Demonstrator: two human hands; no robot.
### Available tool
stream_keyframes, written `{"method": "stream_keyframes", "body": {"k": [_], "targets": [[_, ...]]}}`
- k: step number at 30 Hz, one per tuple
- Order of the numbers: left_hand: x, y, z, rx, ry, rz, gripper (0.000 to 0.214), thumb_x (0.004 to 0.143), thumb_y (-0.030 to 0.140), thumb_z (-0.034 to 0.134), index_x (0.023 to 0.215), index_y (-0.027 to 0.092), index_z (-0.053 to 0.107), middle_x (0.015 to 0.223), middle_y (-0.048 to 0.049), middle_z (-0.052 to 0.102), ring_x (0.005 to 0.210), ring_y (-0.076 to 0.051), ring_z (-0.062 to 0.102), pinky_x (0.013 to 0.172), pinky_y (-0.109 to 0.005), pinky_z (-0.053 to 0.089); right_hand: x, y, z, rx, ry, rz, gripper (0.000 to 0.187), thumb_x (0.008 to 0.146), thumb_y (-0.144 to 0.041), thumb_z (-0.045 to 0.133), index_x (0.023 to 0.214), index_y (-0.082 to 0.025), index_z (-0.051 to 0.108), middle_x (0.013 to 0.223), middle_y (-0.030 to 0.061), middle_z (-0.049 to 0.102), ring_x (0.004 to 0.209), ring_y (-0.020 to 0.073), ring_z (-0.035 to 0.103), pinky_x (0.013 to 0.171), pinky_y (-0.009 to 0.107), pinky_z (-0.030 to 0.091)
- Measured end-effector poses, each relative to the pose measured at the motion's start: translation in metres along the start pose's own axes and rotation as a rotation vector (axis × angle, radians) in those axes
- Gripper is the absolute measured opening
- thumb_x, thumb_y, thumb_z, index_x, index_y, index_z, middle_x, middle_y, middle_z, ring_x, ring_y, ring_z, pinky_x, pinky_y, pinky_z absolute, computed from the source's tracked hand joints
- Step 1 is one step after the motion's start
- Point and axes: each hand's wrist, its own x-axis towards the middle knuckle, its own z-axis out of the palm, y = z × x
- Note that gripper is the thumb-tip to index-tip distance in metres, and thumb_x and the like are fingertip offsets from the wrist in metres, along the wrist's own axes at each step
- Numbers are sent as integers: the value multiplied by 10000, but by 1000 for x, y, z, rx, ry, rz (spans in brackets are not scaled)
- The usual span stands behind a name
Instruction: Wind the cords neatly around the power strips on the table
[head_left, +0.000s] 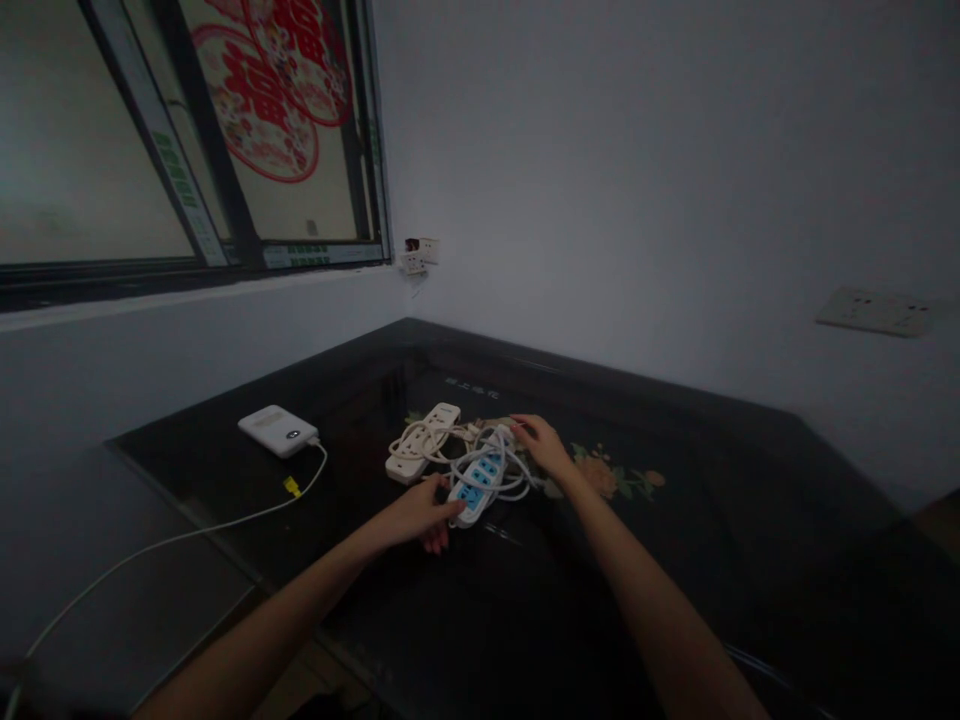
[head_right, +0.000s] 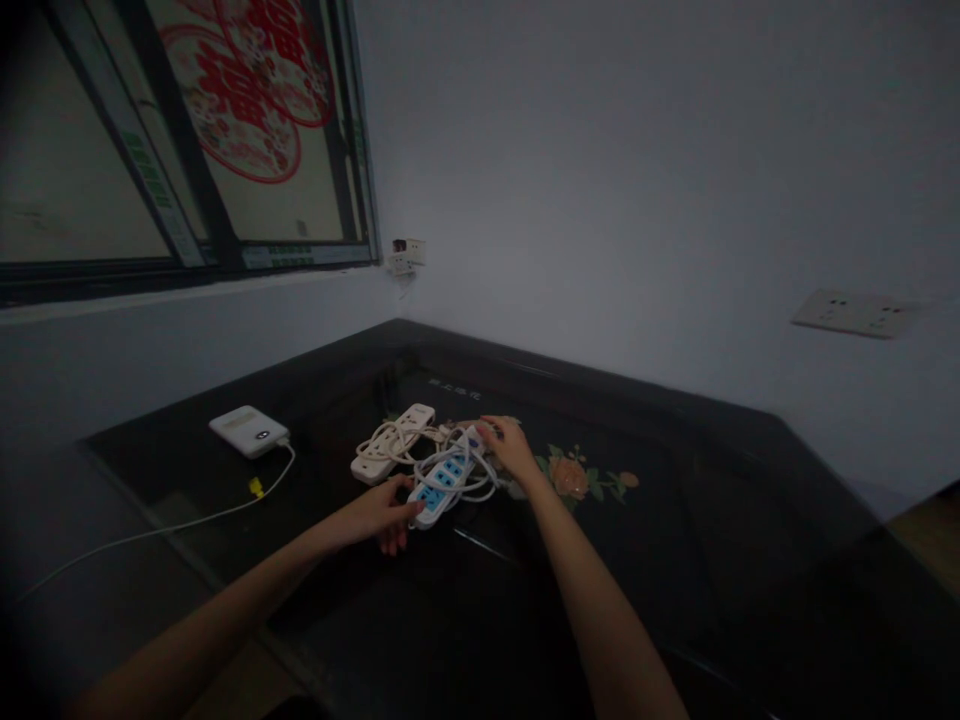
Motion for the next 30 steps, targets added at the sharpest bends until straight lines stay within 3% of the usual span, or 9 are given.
{"method": "stream_keyframes", "body": {"k": [2,5,9,12,16,19,23,30], "targets": [[-3,3,-9,211,96,30,546,738,637,571,1004,186,416,551,6,617,432,-161,562,437,-234,380,-14,-7,-12,-57,78,-6,352,881,-401,488,1070,-157,657,1118,128,643,1067,246,562,964,424,407],[-2,15,-21,550,338,174,458,792,627,498,887,179,519,700,-27,630,611,-187,591,536,-269,397,-48,-19,-21,-142,98,-22,326,875,-398,509,1074,-181,650,1096,118,641,1063,263,554,969,462,396],[14,39,-11,715,544,486,323,890,465,450,937,168,569,909,-75,634,869,-230,598,767,-352,465,-87,-33,-2,-255,43,-42,431,842,-403,580,1232,-219,572,1252,119,575,1205,294,472,1039,518,329],[30,47,10,864,520,681,366,871,381,522,1180,186,552,1277,-120,537,1206,-282,472,1018,-438,368,-95,-34,17,-454,11,-32,564,856,-474,547,1352,-220,458,1364,150,492,1301,337,384,1072,648,163],[41,36,26,959,376,652,501,915,402,445,1376,208,414,1465,-110,387,1325,-273,386,1080,-437,331,-86,-17,23,-385,-49,-126,576,896,-482,479,1414,-257,366,1410,135,459,1332,296,371,1096,642,41],[42,26,24,965,359,610,562,902,431,453,1416,219,364,1507,-95,328,1324,-274,398,1078,-421,350,-73,-1,18,-241,-59,-205,500,946,-459,374,1412,-279,364,1401,96,478,1327,244,387,1124,562,118],[44,18,21,993,387,612,581,890,389,463,1427,202,345,1530,-103,278,1351,-290,358,1102,-439,313,-54,7,24,-161,8,-219,515,971,-458,270,1407,-203,370,1398,121,470,1326,218,376,1109,450,256],[53,10,23,917,432,603,709,883,381,453,1468,113,157,1479,-179,355,1360,-272,356,1109,-459,295,-39,7,41,-103,74,-221,485,948,-461,363,1353,-207,444,1354,115,510,1290,239,407,1098,461,262]]}}
